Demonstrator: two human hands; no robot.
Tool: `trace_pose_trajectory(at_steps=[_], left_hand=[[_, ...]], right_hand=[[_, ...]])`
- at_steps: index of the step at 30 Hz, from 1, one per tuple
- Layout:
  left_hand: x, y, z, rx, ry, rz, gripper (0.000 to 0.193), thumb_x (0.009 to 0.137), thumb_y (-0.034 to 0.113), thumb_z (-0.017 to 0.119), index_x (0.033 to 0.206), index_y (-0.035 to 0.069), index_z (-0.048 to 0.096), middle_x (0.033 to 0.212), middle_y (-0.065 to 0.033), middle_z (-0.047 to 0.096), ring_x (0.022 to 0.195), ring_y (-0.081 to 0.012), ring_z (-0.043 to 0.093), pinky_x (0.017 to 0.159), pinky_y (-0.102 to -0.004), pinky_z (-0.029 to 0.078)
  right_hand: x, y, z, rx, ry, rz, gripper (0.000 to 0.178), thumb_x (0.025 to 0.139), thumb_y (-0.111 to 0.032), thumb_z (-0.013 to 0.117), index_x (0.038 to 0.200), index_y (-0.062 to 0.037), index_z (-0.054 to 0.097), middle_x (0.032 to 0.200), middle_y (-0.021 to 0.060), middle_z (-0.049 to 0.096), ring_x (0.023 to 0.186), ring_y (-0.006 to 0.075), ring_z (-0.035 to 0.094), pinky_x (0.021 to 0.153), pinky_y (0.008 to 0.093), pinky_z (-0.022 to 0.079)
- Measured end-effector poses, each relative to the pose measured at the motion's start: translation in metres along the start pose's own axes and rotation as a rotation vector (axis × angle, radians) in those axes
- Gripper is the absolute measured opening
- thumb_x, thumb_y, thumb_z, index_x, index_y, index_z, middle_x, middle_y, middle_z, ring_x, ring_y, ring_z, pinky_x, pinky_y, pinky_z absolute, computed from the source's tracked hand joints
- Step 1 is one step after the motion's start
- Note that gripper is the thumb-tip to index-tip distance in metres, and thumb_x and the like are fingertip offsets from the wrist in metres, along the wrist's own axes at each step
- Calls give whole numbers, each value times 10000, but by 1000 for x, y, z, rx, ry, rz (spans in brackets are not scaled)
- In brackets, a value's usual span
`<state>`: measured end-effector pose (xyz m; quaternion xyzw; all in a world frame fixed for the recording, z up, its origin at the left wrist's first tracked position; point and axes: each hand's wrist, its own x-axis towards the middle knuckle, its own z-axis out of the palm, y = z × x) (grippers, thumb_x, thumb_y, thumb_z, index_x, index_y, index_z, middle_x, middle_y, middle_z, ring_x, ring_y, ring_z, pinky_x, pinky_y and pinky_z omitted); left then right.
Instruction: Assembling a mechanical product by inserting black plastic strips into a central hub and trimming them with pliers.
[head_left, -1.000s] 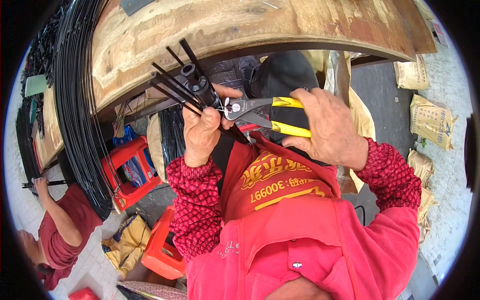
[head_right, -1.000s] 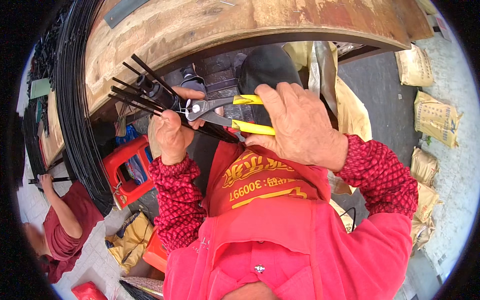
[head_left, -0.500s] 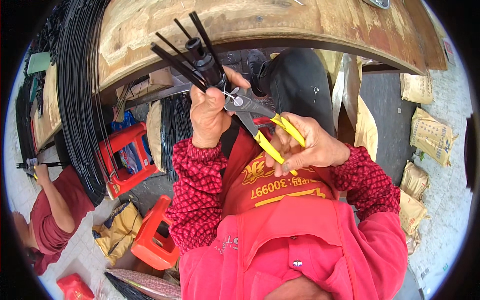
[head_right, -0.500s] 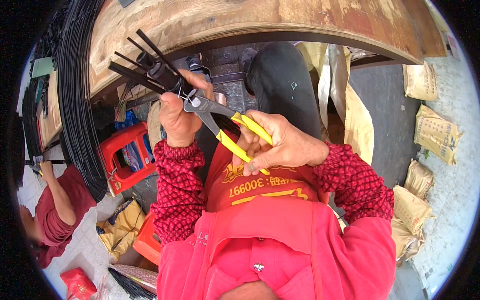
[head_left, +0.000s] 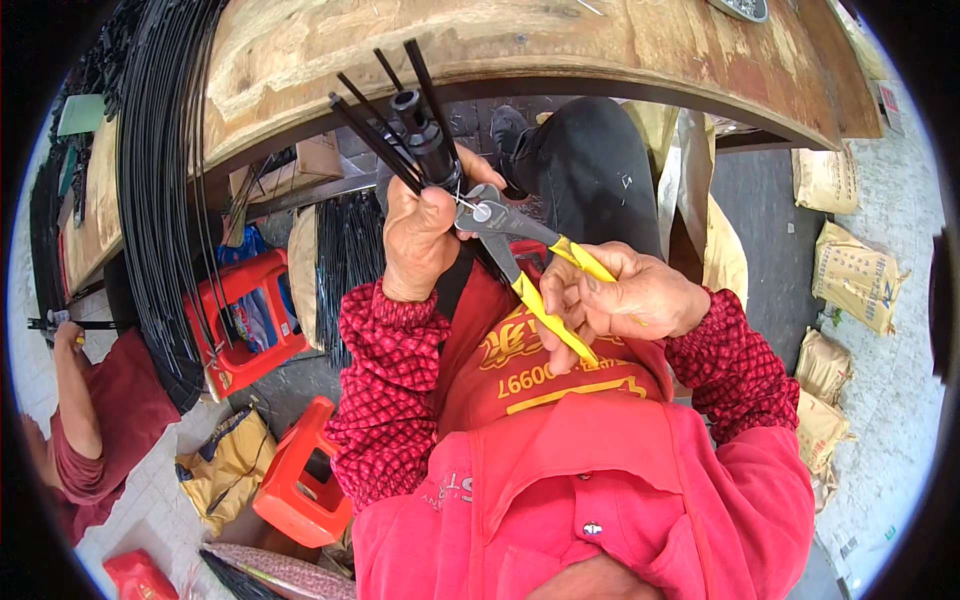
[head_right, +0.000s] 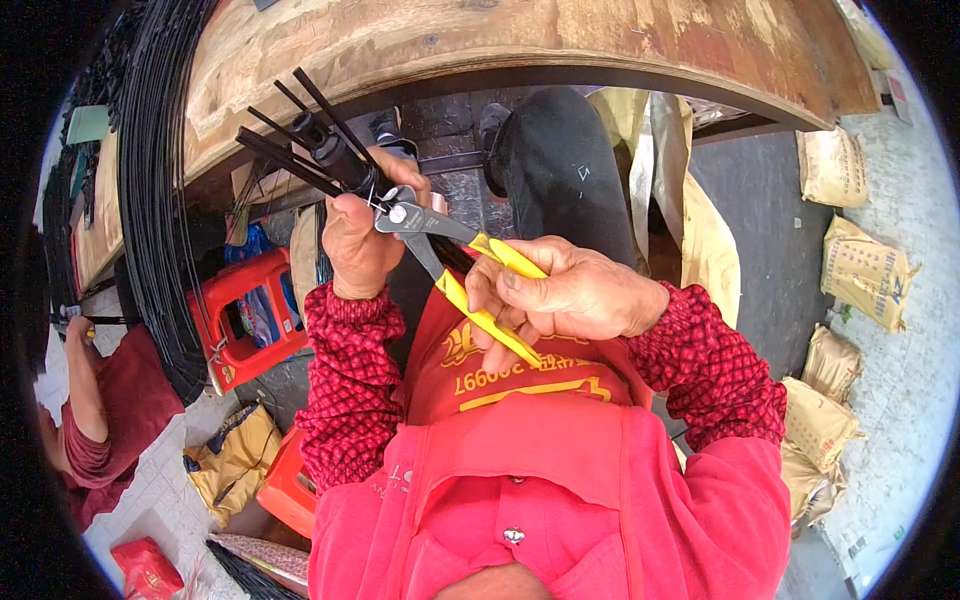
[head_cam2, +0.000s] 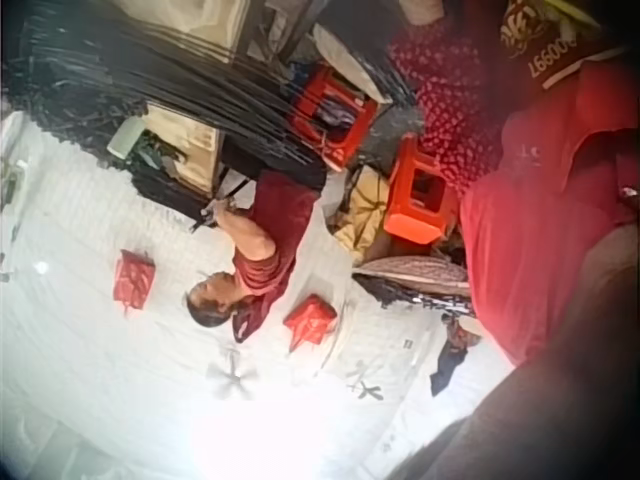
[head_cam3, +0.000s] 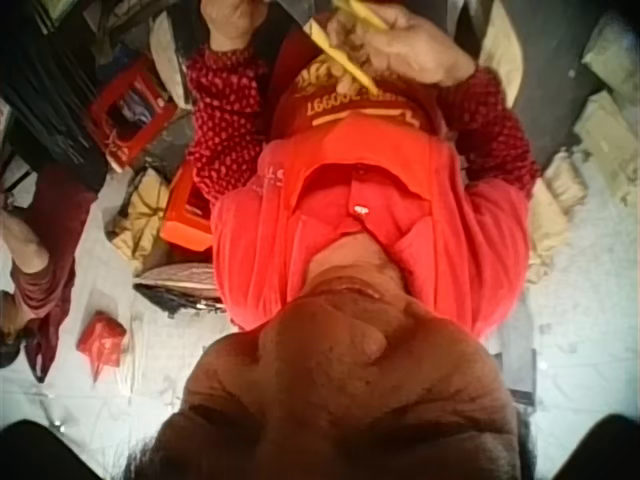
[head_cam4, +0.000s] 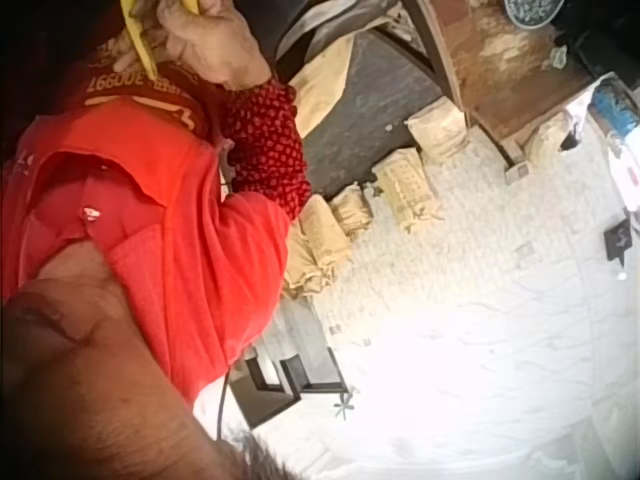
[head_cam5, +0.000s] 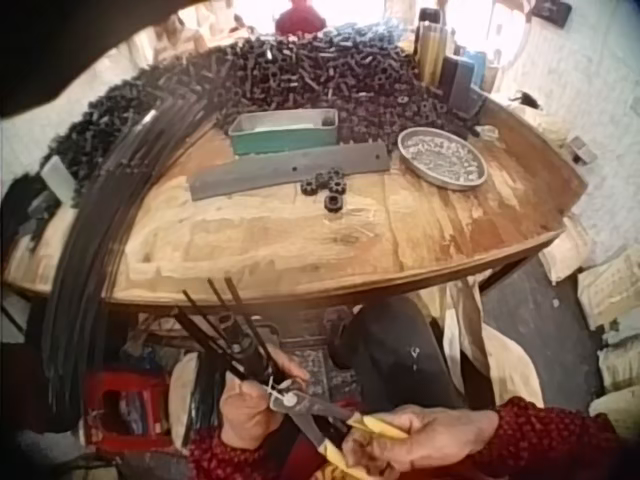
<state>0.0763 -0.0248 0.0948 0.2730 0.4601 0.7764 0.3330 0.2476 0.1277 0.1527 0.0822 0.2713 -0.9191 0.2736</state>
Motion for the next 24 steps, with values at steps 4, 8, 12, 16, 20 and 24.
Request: trace_pose_trajectory(at_steps=[4,8,12,16,20,24], left_hand=[[-4,-3,0,-17,-3,-9,796,744,692,623,932,-81,606,740,-68,610,543,-61,492,468,-185,338],[-4,-4,1,-11,-3,5,786,752,688,617,934,-77,606,756,-73,612,550,-63,497,471,-183,340],[-1,-3,9,38,10,6,763,777,674,599,937,-71,609,759,-72,607,559,-73,499,495,-193,346],[-2,0,8,-8,-27,-5,728,813,636,589,944,-79,603,649,-35,545,539,-71,455,504,-214,333],[-3,5,5,-98,-109,12,682,860,598,550,961,-77,557,604,2,424,518,-81,390,479,-231,295],[-7,-1,8,-52,2,39,717,820,629,576,926,-80,599,589,-1,466,530,-76,440,508,-221,344]], right_hand=[[-3,1,6,6,15,-8,275,981,-302,498,1020,-30,504,903,132,599,745,210,654,654,310,546],[-2,11,12,-76,92,-101,291,980,-320,492,948,-31,480,839,131,579,616,167,582,525,274,490],[-3,21,16,-112,143,-145,319,973,-344,498,928,-30,468,809,144,570,565,159,548,475,262,447],[0,34,11,-92,97,-138,330,965,-358,510,915,-34,469,797,141,572,554,161,548,480,263,441],[2,38,0,-117,-8,-128,333,974,-350,496,1030,-22,508,926,182,636,759,199,632,618,274,478],[4,35,-2,-31,-94,-135,416,989,-348,461,1212,1,496,1142,240,617,974,249,649,787,324,504]])
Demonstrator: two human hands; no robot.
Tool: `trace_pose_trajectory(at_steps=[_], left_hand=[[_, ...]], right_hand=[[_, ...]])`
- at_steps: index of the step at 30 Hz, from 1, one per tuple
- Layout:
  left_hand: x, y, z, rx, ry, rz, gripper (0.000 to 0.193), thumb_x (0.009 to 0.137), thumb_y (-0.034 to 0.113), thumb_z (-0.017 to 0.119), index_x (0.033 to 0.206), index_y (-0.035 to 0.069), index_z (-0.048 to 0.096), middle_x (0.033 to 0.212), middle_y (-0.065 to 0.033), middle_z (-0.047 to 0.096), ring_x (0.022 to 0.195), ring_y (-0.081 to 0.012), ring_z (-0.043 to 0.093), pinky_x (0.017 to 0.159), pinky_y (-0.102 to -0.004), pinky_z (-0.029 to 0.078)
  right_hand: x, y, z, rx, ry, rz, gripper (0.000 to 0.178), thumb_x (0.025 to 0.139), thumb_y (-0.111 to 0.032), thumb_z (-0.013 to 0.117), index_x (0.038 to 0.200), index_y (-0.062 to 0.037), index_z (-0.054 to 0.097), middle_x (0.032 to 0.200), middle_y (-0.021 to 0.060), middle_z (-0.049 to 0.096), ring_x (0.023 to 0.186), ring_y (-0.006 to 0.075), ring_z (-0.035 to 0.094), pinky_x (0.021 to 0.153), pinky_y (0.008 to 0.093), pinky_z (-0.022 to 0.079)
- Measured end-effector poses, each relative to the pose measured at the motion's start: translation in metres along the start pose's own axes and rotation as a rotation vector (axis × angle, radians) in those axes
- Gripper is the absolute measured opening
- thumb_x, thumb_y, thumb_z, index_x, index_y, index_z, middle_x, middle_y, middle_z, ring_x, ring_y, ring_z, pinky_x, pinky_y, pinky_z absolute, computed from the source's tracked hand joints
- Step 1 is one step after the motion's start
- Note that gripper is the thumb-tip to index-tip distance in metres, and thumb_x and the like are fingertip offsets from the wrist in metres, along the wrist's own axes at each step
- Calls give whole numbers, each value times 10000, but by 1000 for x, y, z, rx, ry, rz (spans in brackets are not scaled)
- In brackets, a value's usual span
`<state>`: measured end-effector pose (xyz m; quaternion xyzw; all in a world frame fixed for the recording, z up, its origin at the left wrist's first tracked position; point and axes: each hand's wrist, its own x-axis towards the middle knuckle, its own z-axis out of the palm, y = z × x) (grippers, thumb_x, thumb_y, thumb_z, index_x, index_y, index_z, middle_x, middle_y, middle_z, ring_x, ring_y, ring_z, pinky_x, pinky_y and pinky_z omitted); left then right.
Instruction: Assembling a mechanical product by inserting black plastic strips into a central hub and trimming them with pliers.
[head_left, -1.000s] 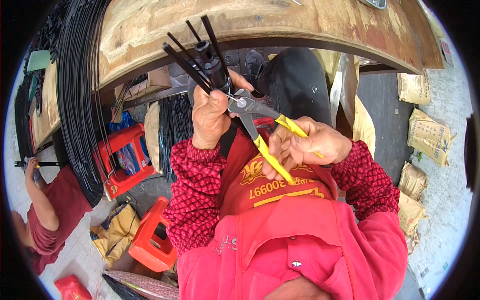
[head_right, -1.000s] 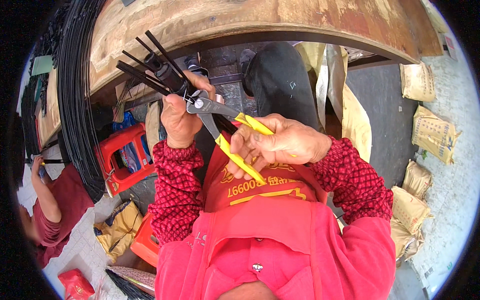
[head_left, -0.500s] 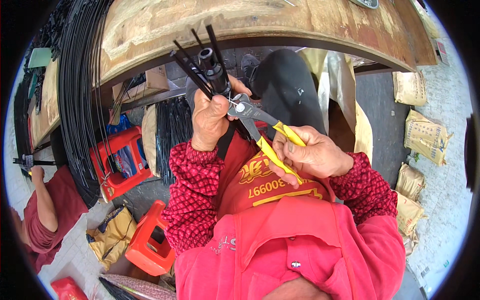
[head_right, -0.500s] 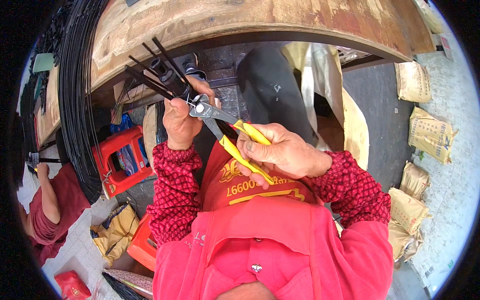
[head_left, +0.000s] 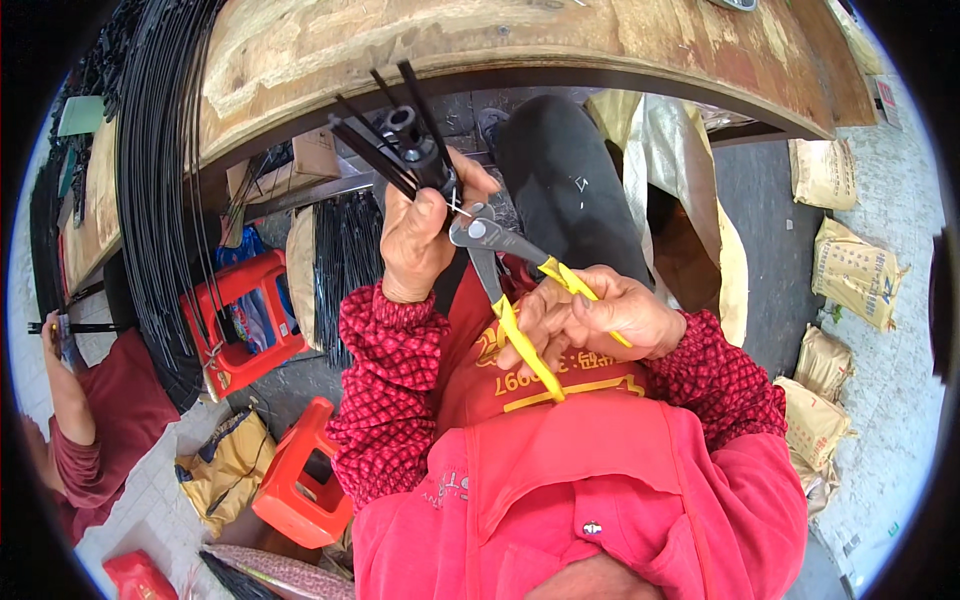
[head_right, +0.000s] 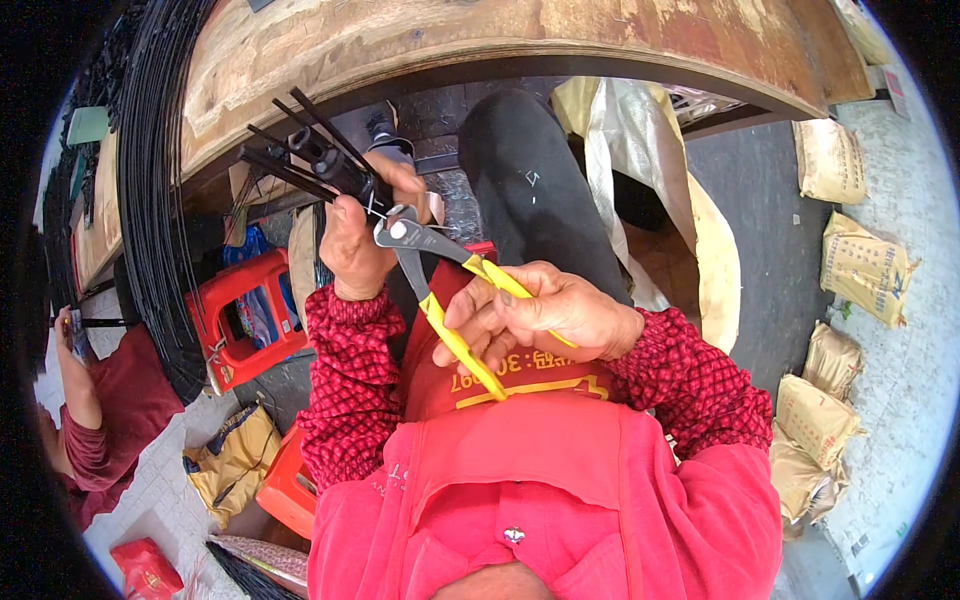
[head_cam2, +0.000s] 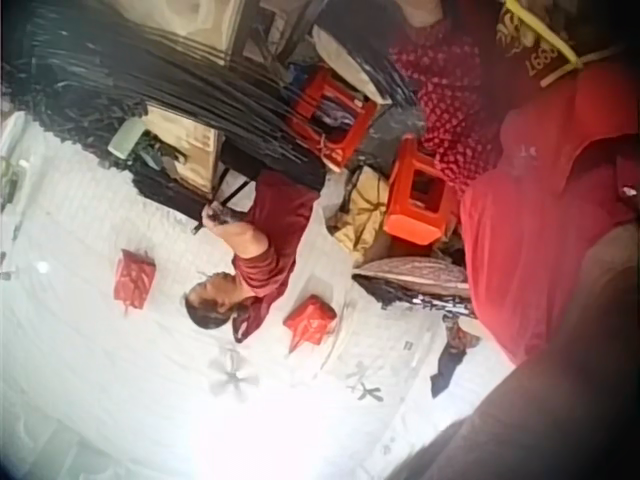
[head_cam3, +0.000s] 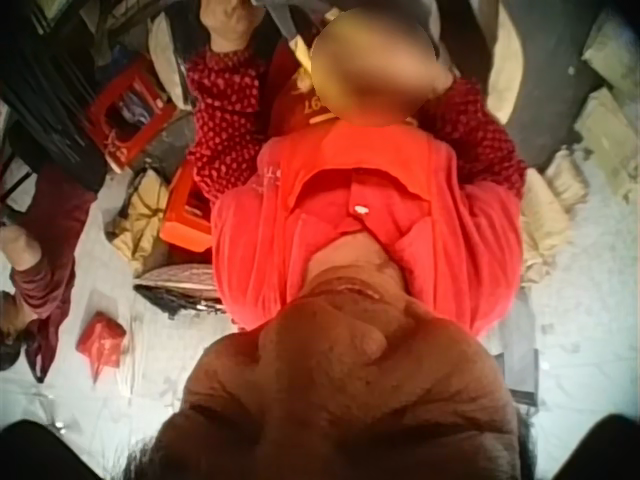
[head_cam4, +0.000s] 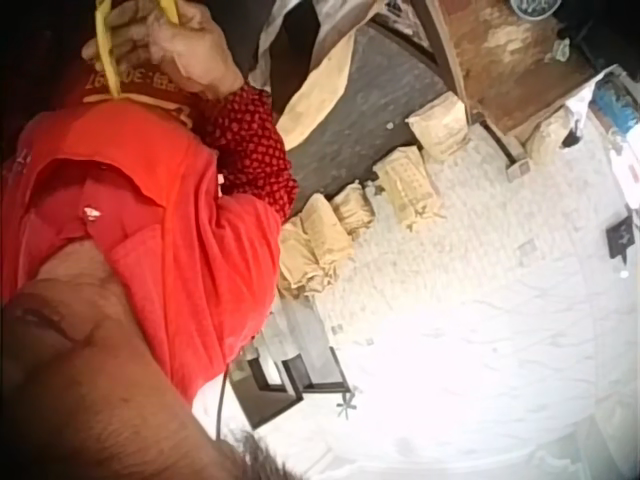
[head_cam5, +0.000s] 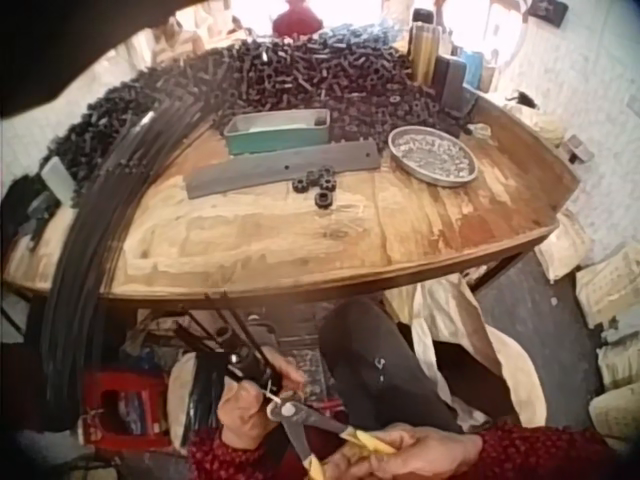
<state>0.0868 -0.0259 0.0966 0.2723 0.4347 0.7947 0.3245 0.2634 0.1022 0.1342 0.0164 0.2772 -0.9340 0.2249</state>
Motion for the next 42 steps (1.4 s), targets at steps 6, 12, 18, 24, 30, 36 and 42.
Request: trace_pose_trajectory(at_steps=[6,12,18,24,30,36,42], left_hand=[[-5,3,-13,1,-52,-135,783,785,695,563,922,-74,608,768,-84,594,660,-114,519,586,-238,383],[-3,-1,-9,96,29,-62,854,734,767,554,899,-68,621,741,-68,588,642,-101,515,565,-223,372],[-6,-2,-16,101,-10,-104,860,726,783,543,887,-58,630,780,-76,598,685,-110,530,594,-231,385],[-9,-2,-15,84,-12,-83,845,736,772,544,879,-56,629,766,-60,579,668,-108,511,582,-233,371],[-14,-5,-15,68,36,-74,844,742,768,544,893,-58,626,793,-69,589,682,-107,502,593,-240,366],[-18,-7,-15,90,63,-53,844,751,765,535,906,-59,623,805,-75,598,704,-112,518,617,-243,385],[-23,-5,-12,150,132,-40,836,750,768,533,895,-51,622,815,-71,596,713,-112,538,628,-236,404]], right_hand=[[5,-9,7,116,-5,67,500,974,-373,479,1261,36,455,1200,256,579,1031,301,636,886,403,513],[6,-11,9,200,1,84,597,935,-406,542,1285,63,422,1203,266,572,1047,330,627,898,425,510],[6,-9,8,172,-9,102,595,935,-408,542,1292,52,417,1218,275,561,1064,333,618,929,433,486],[9,7,3,299,-148,35,536,981,-376,449,1320,35,394,1290,341,475,1217,459,480,1002,533,399],[11,10,5,287,-138,10,520,983,-367,448,1324,24,402,1293,328,481,1212,455,486,1028,541,370],[10,16,6,312,-122,-12,502,976,-348,474,1330,3,415,1290,309,489,1205,447,496,1037,544,360],[9,16,13,367,-36,-41,495,953,-261,542,1309,54,405,1244,218,542,1136,358,571,1009,479,432]])
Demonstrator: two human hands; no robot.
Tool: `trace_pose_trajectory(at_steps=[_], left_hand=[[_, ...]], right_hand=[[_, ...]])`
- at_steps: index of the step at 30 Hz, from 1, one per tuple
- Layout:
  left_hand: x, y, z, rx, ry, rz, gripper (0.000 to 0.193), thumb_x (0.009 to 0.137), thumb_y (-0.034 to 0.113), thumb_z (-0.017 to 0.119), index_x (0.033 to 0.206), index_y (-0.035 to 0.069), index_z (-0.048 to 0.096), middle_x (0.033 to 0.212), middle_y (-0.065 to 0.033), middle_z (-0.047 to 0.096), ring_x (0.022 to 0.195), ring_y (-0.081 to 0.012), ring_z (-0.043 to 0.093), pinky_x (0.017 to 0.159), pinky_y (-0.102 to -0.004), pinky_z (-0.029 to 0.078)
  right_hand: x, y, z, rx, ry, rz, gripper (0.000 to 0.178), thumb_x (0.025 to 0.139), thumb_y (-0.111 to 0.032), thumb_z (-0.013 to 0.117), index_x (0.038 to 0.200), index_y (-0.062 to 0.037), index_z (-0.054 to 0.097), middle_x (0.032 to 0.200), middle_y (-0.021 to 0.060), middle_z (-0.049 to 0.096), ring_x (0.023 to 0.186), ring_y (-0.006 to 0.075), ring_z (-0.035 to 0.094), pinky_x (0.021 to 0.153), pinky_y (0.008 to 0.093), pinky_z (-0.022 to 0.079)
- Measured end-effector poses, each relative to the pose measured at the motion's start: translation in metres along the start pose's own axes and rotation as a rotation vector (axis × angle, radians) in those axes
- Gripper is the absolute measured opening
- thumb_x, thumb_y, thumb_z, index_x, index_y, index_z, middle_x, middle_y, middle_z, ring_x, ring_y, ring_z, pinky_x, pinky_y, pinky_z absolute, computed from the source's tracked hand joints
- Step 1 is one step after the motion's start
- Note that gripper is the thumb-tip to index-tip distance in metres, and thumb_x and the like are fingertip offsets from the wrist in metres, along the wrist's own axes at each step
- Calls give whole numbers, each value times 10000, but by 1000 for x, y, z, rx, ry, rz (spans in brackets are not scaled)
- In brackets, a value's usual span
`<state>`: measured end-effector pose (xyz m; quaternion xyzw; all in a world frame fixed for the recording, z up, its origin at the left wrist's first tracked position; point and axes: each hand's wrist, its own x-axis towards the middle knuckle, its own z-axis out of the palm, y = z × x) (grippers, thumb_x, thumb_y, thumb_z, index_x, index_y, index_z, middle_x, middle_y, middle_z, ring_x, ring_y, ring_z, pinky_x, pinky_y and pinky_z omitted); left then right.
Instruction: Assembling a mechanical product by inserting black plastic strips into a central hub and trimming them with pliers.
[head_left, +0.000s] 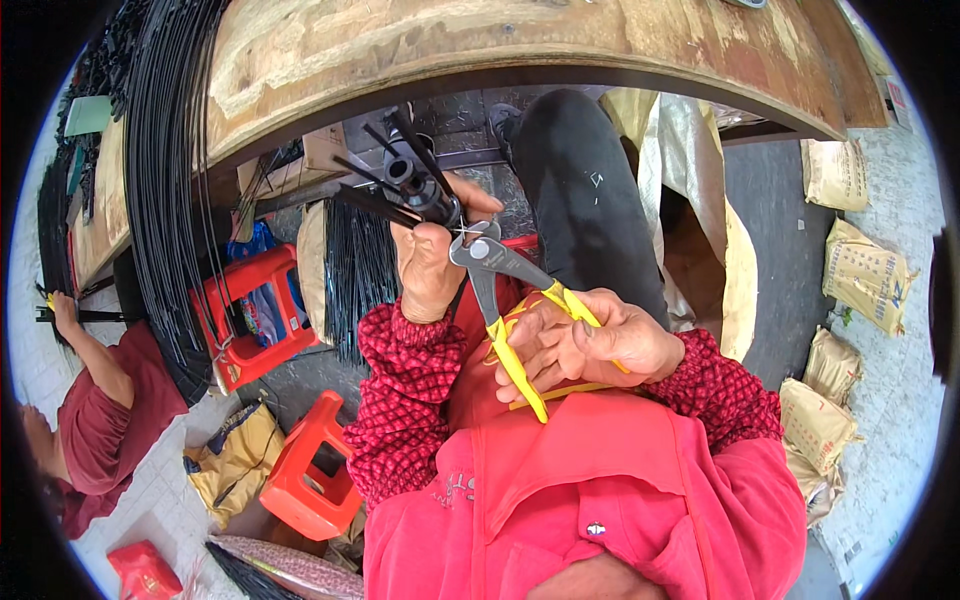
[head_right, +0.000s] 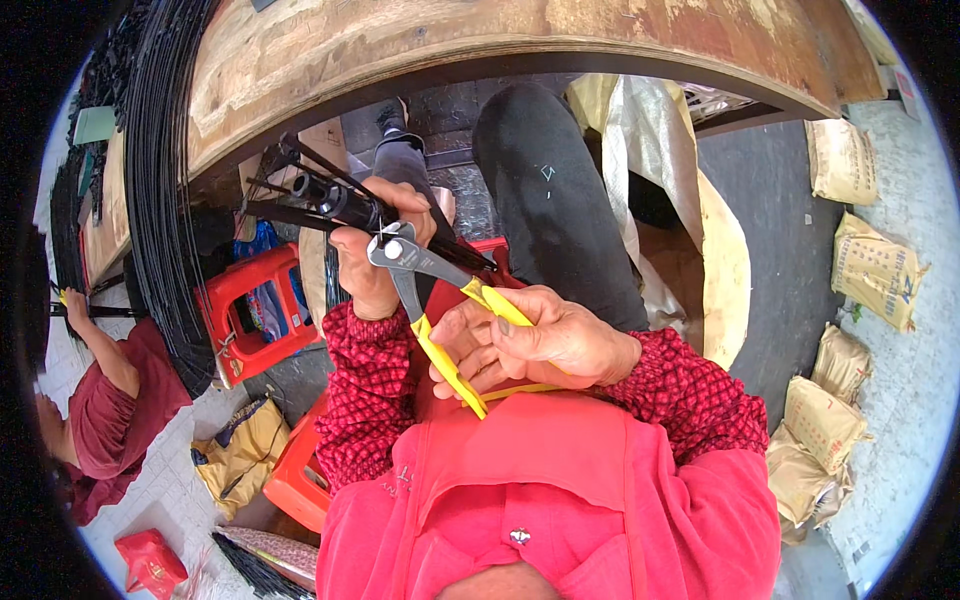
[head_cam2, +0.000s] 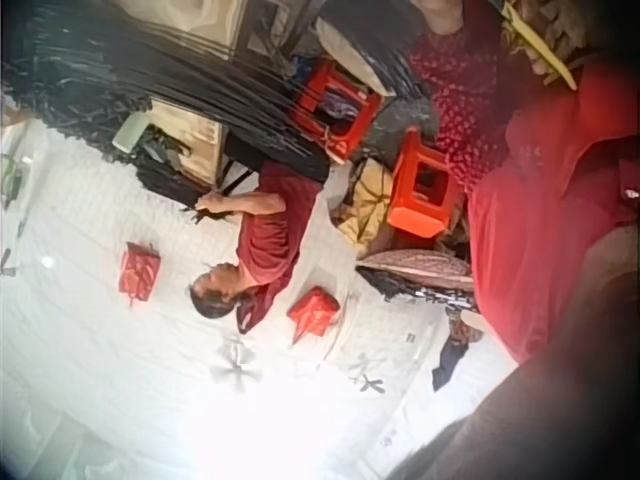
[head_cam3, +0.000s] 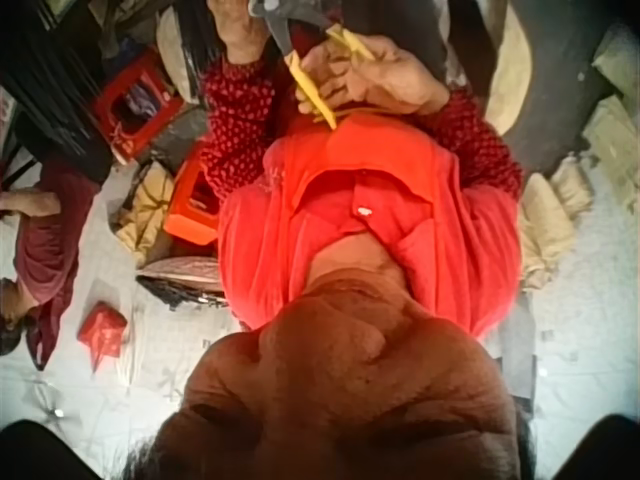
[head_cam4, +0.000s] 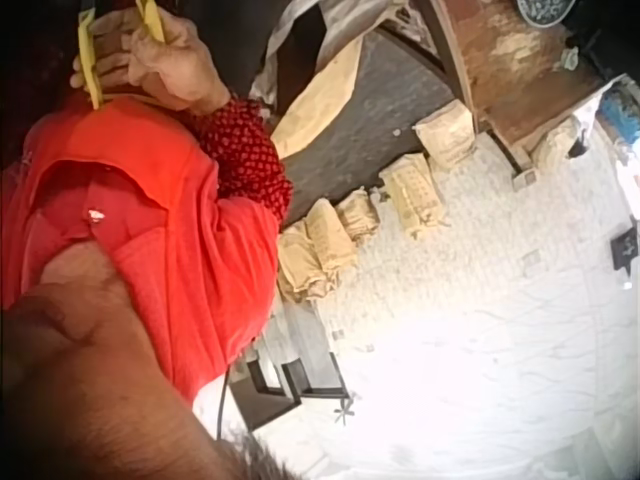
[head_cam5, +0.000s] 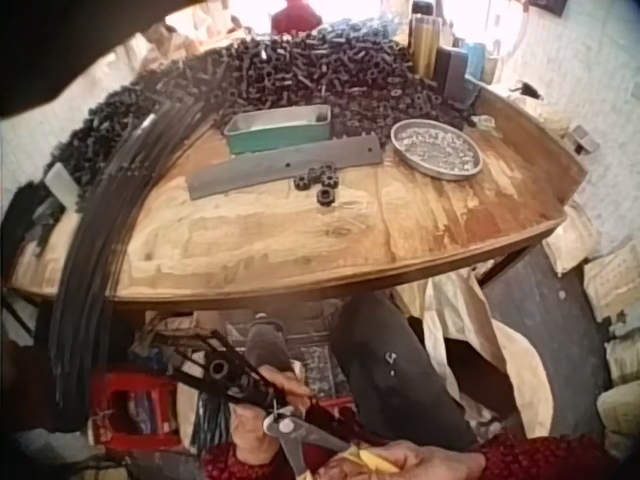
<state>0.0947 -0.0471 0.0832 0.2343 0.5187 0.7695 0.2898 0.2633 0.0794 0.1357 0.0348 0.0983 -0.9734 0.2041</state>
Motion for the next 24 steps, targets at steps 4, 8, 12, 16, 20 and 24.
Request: trace_pose_trajectory(at_steps=[4,8,12,16,20,24], left_hand=[[-1,-1,-1,-16,20,11,812,752,750,557,897,-47,623,836,-76,596,721,-125,549,645,-249,422],[2,-4,-3,-56,-16,19,776,736,713,619,893,-47,626,837,-86,601,746,-151,571,667,-271,438],[3,-5,-3,-55,-49,17,748,732,687,649,889,-44,630,809,-83,610,725,-148,572,646,-268,438],[5,-2,2,-56,-83,38,657,745,592,707,886,-40,600,745,-71,581,641,-130,526,592,-259,414],[6,-1,6,-96,-91,44,544,765,436,756,910,-55,574,731,-75,578,563,-117,497,531,-237,398],[8,2,6,-80,-114,18,308,808,240,715,924,-36,648,831,-61,659,748,-116,600,685,-258,473]], right_hand=[[-2,1,0,9,37,-4,464,952,-281,544,1265,41,427,1177,192,563,1089,347,599,982,463,458],[-6,-5,4,33,77,41,398,955,-321,537,1159,14,466,1088,185,582,954,290,641,839,380,527],[-10,-11,9,-77,150,9,383,980,-369,478,1111,-9,490,980,166,603,724,192,601,624,283,477],[-24,-43,21,-537,367,72,433,990,-413,440,1071,5,517,895,120,603,637,167,591,565,264,468],[-29,-76,36,-1911,383,-140,443,871,-279,652,1156,-6,451,916,170,549,807,303,594,703,362,477],[-24,-70,41,-2508,554,-103,566,778,-281,728,1183,-6,443,1009,195,520,930,344,570,764,391,466]])
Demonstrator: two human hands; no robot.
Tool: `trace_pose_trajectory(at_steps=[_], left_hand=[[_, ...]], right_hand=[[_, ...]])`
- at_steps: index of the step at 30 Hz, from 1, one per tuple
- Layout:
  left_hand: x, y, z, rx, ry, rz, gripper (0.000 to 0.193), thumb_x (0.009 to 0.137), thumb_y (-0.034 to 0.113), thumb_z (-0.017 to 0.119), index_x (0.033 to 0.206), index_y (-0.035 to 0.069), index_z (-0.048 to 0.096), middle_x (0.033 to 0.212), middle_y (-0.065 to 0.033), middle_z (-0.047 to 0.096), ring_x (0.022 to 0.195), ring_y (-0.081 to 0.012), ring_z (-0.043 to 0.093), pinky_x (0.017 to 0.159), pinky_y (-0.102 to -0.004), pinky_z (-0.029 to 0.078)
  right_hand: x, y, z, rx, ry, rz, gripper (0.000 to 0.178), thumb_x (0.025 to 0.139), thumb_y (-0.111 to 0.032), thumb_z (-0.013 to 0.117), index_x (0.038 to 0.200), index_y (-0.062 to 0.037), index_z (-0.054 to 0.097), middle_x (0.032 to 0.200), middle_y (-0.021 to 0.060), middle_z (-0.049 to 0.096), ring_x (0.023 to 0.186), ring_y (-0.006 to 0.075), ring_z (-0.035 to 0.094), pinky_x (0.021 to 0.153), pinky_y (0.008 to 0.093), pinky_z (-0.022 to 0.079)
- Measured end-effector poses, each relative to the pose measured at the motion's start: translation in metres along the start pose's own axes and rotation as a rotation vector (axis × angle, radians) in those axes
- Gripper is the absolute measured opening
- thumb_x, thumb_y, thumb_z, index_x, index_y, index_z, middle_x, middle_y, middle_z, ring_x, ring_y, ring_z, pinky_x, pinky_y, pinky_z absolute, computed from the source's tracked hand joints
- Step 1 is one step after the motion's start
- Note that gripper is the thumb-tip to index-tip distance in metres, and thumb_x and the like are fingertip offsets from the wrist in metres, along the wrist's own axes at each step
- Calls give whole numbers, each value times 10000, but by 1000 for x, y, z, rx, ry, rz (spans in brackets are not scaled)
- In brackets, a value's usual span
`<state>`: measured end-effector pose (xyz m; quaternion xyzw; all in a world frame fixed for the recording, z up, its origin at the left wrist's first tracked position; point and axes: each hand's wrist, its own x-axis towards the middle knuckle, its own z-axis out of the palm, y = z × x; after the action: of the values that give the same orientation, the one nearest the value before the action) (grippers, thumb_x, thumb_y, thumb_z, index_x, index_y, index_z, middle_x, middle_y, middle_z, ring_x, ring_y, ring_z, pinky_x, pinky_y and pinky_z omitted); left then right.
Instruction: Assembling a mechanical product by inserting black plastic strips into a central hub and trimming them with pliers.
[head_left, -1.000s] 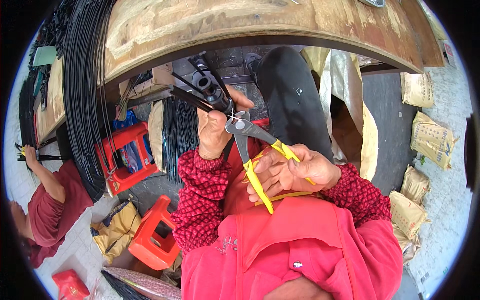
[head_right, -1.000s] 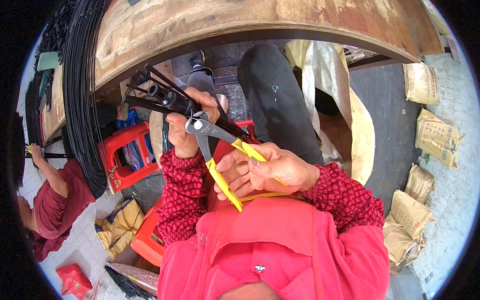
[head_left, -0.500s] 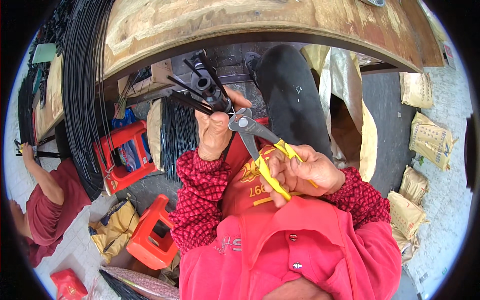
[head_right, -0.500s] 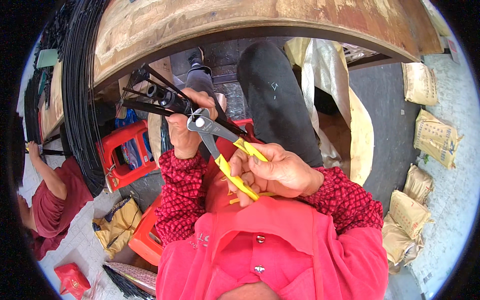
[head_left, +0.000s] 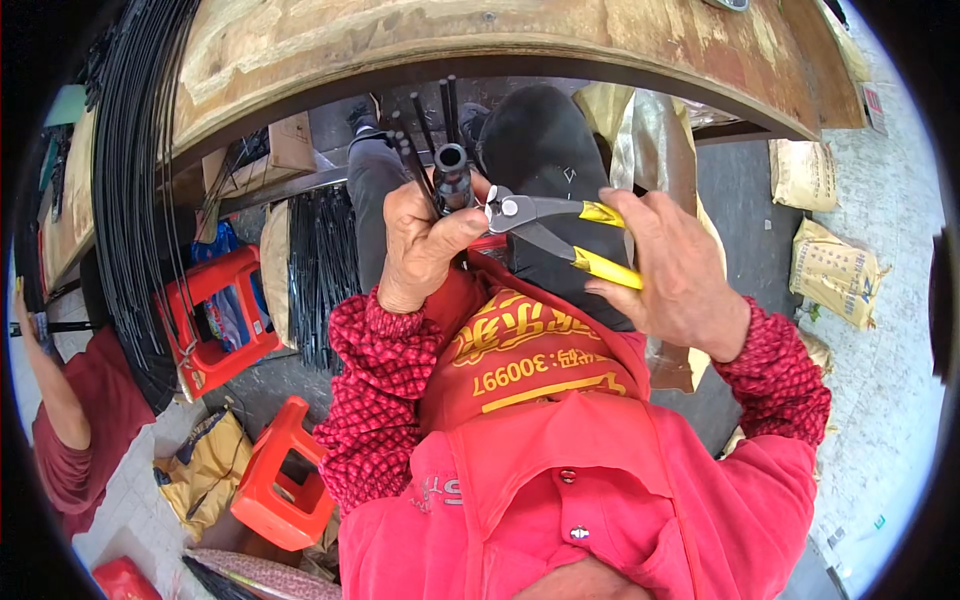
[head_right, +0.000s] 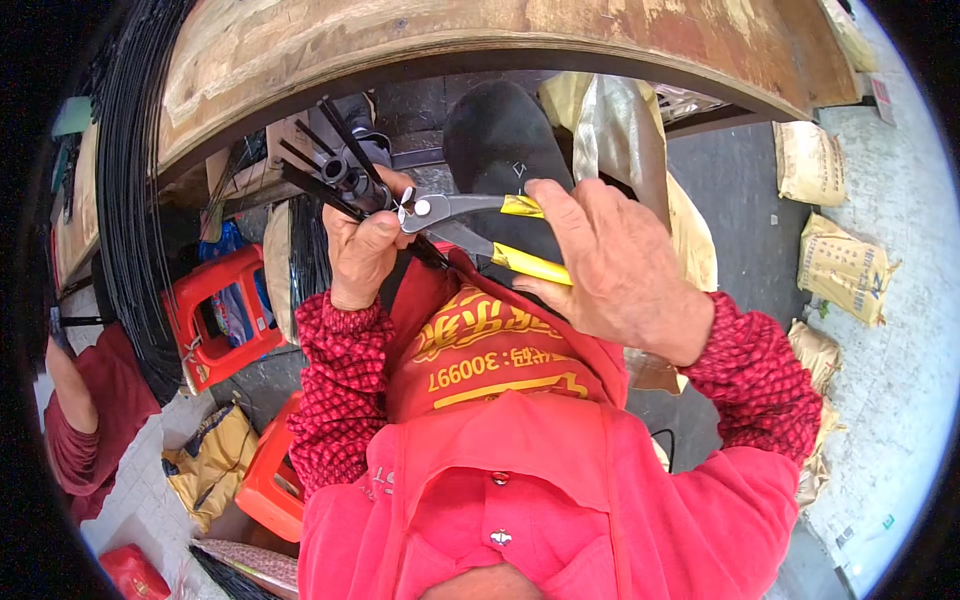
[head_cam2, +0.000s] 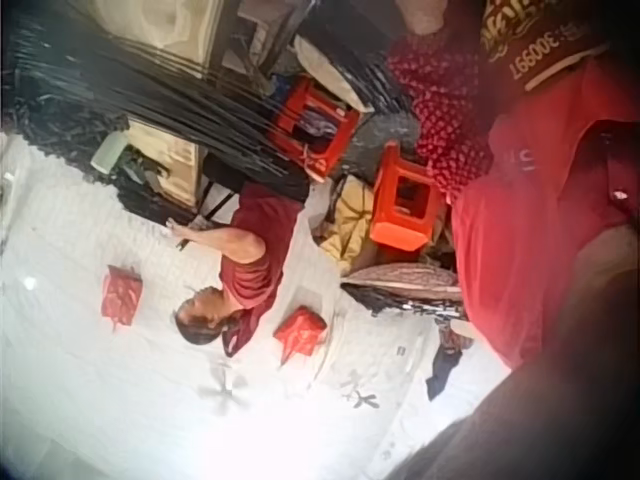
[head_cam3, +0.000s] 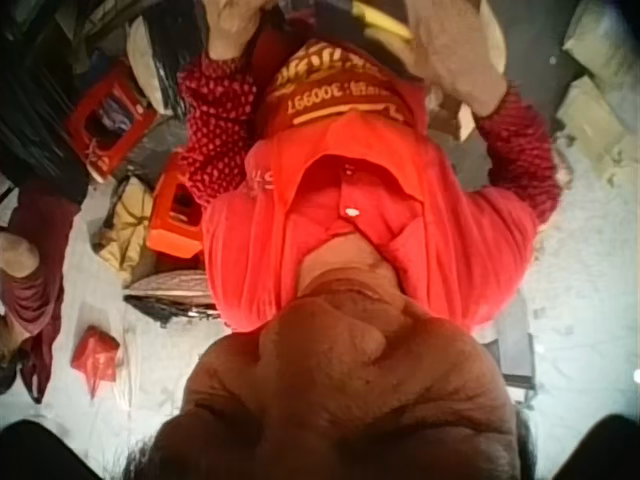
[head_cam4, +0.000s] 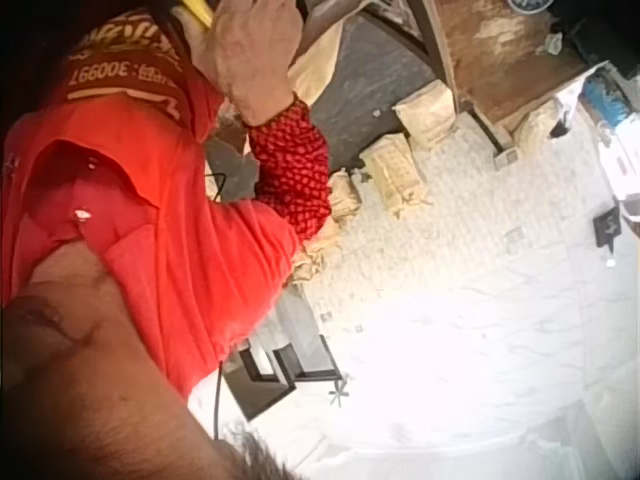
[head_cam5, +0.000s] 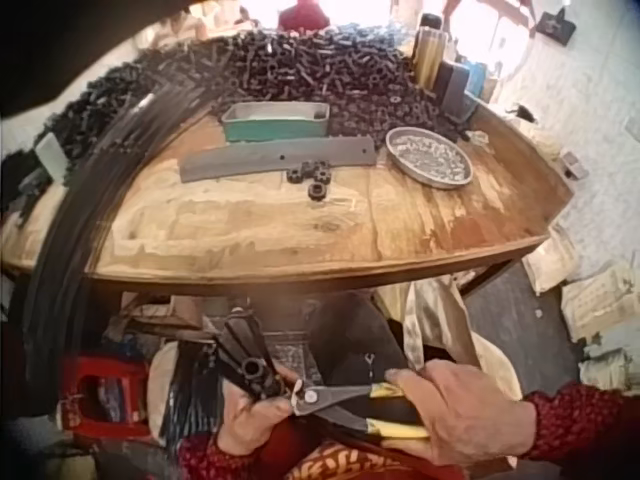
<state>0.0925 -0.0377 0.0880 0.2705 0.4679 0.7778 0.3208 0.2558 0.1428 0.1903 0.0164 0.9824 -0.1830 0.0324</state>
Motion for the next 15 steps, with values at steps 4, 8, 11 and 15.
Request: trace_pose_trajectory(at_steps=[4,8,11,15], left_hand=[[1,3,4,67,-7,-45,406,805,325,722,946,-43,626,803,-50,624,665,-88,552,595,-223,425],[-2,6,-1,13,-26,-68,491,773,406,749,939,-40,629,806,-47,620,670,-84,549,587,-218,420],[-2,1,-7,7,-80,-78,453,766,385,763,895,-33,648,801,-40,642,720,-105,591,648,-246,462],[-2,-1,-9,-65,-129,-46,520,749,443,751,903,-43,648,779,-42,631,685,-106,577,619,-238,441]], right_hand=[[-4,5,19,100,23,34,580,746,-255,732,1181,-9,437,948,164,516,819,330,566,708,389,467],[0,7,8,461,-154,56,572,665,-227,780,1072,8,454,862,133,534,692,256,604,598,349,471],[-1,6,5,722,-335,82,521,637,-128,808,988,-9,442,934,124,584,698,172,640,570,288,489],[-7,0,34,1796,-544,328,389,732,87,686,957,-34,392,984,211,625,800,220,682,651,301,573]])
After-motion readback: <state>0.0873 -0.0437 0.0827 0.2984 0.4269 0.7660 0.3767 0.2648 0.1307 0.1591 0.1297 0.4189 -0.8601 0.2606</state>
